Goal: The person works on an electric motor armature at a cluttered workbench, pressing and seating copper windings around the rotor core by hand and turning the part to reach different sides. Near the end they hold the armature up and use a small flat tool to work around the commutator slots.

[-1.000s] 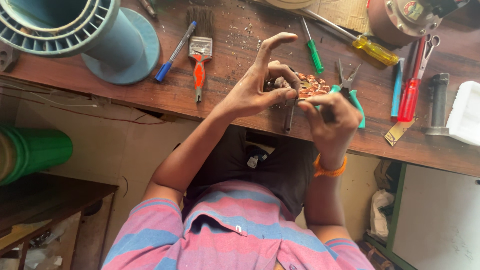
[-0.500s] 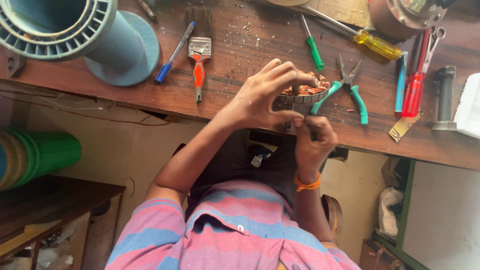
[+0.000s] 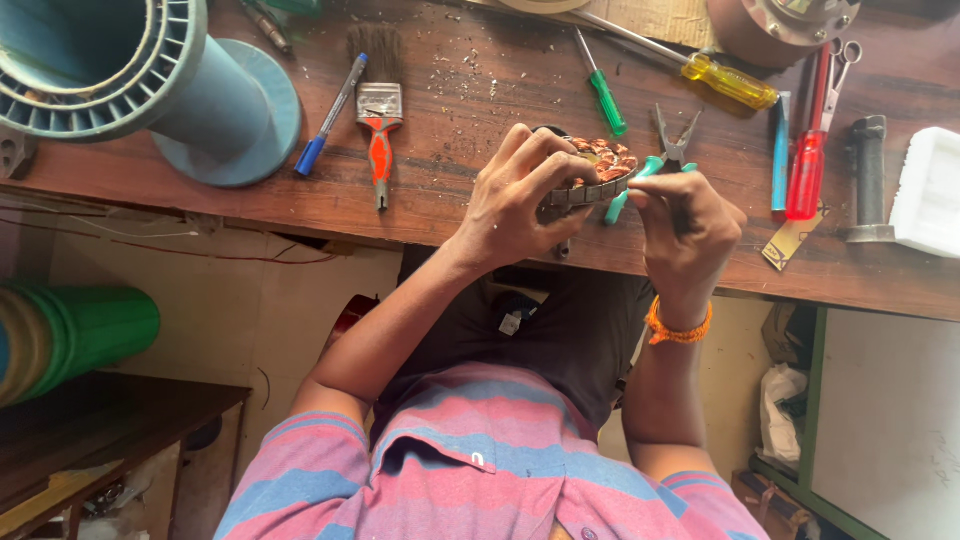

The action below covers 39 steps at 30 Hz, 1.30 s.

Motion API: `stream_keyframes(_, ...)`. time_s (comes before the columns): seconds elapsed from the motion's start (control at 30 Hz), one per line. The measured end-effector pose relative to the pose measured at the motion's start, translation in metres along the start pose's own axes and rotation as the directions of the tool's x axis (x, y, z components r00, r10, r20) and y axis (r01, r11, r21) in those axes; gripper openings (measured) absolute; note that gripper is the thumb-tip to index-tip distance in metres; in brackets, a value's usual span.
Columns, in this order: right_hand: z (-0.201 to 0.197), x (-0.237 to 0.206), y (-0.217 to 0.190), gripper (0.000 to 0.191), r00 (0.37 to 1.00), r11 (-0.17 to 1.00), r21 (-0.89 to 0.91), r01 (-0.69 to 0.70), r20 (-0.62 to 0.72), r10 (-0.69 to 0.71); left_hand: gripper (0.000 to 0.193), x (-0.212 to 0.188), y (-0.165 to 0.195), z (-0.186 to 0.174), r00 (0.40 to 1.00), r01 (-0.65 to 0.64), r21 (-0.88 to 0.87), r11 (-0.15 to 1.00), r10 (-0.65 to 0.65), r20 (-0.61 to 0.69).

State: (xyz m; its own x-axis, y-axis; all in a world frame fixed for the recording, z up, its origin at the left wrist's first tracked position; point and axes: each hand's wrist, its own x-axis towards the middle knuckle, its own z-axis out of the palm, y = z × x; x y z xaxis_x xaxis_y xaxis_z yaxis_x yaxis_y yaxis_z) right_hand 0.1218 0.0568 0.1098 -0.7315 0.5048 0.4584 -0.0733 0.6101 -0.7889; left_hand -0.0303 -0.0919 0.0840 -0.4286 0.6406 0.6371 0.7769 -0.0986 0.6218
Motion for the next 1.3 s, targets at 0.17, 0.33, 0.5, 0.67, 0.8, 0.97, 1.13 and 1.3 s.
stream_keyframes(0.17,0.01,0.022,-0.001,0.011,0.997,0.998,-0.014,0.06,0.052,-0.059,0.042,0.0,0.001,0.002,1.0,0.011,0.034,0.999,-0.011,-0.014)
stream_keyframes(0.33,0.014,0.043,0.008,0.01,0.976,0.986,-0.006,0.167,0.145,-0.165,0.059,0.002,0.0,-0.003,0.999,0.053,-0.123,0.991,-0.052,0.011)
stream_keyframes(0.5,0.013,0.057,0.01,0.014,0.948,0.964,-0.028,0.266,0.19,-0.256,0.093,0.007,-0.014,-0.024,0.952,0.307,-0.7,0.645,-0.204,0.23)
stream_keyframes(0.67,0.014,0.059,0.006,0.023,0.943,0.949,-0.059,0.31,0.149,-0.298,0.1,0.015,-0.018,-0.028,0.91,0.414,-0.713,0.565,-0.225,0.349)
stream_keyframes(0.8,0.021,0.045,-0.002,0.022,0.945,0.947,-0.08,0.311,0.128,-0.3,0.096,0.017,-0.018,-0.032,0.91,0.415,-0.691,0.592,-0.248,0.333)
stream_keyframes(0.97,0.028,-0.003,-0.017,0.017,0.999,0.992,-0.119,-0.036,0.036,0.041,0.083,0.013,-0.024,-0.034,0.927,0.367,-0.633,0.682,-0.207,0.314)
stream_keyframes(1.13,0.054,-0.042,-0.003,0.015,0.979,0.969,0.144,-0.201,0.006,0.202,0.046,0.017,-0.032,-0.03,0.956,0.245,-0.599,0.762,-0.085,0.282)
stream_keyframes(1.3,0.073,-0.065,0.016,0.012,0.944,0.924,0.239,-0.299,-0.068,0.323,0.05,0.016,-0.024,-0.034,0.974,0.101,-0.387,0.916,-0.012,0.225)
